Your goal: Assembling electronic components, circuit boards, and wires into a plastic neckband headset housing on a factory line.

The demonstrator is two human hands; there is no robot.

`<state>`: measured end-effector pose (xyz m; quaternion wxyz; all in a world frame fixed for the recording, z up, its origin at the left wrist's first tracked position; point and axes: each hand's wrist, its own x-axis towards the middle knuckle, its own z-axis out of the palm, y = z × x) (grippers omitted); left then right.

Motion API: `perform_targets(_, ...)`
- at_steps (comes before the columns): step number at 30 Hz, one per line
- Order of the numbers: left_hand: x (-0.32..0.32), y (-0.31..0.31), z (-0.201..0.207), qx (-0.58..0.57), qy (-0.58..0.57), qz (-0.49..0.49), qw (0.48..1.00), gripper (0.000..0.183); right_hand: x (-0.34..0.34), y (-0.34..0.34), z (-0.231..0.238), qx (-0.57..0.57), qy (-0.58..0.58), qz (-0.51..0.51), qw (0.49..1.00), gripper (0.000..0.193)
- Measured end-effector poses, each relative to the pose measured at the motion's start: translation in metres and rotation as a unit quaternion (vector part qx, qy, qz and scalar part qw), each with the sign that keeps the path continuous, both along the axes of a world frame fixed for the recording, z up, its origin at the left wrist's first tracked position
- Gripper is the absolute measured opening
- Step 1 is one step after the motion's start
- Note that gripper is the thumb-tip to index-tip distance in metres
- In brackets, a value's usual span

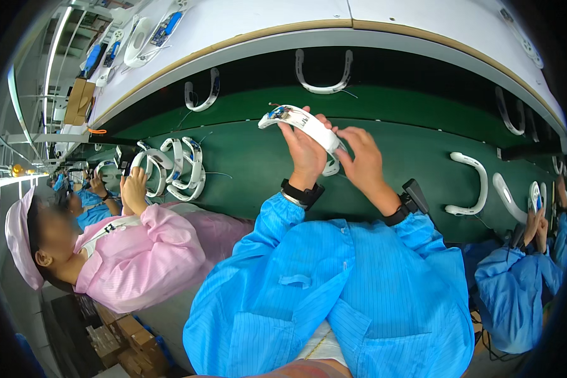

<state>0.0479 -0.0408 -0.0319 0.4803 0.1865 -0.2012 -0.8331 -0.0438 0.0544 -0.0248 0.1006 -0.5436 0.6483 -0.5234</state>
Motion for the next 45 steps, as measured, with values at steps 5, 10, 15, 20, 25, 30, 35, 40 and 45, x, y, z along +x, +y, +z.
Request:
perform_targets(5,0.005,0.005,-0.017,-0.106,-0.128,-0.01,0.986,0.064,-0.002,-0.052,0.033,0.023,0.032,0.125,0.991,0.03)
perform_targets(10,0.023,-0.009,-0.036,-0.115,-0.15,-0.106,0.976,0.064,-0.004,-0.084,0.014,0.096,-0.109,0.196,0.97,0.016)
perform_targets(15,0.038,-0.028,-0.033,-0.381,-0.433,-0.136,0.805,0.045,-0.029,-0.129,0.019,0.02,-0.316,0.105,0.943,0.021)
perform_targets(20,0.044,-0.099,-0.077,-0.416,-0.56,-0.125,0.706,0.037,-0.029,-0.139,-0.018,-0.008,-0.334,0.105,0.937,0.026)
perform_targets(25,0.034,-0.216,-0.148,-0.503,-0.702,-0.077,0.498,0.036,-0.058,-0.088,-0.096,0.193,-0.298,0.023,0.935,0.018)
perform_targets(30,0.029,-0.293,-0.179,-0.572,-0.725,-0.031,0.382,0.035,-0.049,-0.05,-0.144,0.308,-0.376,0.023,0.874,0.016)
perform_targets(35,0.075,-0.363,-0.222,-0.499,-0.781,-0.01,0.376,0.039,-0.041,-0.051,-0.144,0.356,-0.381,-0.007,0.853,0.018)
perform_targets(40,0.151,-0.434,-0.24,-0.432,-0.843,0.103,0.304,0.034,-0.022,-0.071,-0.134,0.367,-0.392,0.012,0.844,0.017)
perform_targets(45,0.157,-0.419,-0.19,-0.446,-0.84,0.123,0.283,0.033,-0.014,-0.095,-0.122,0.357,-0.397,0.045,0.844,0.016)
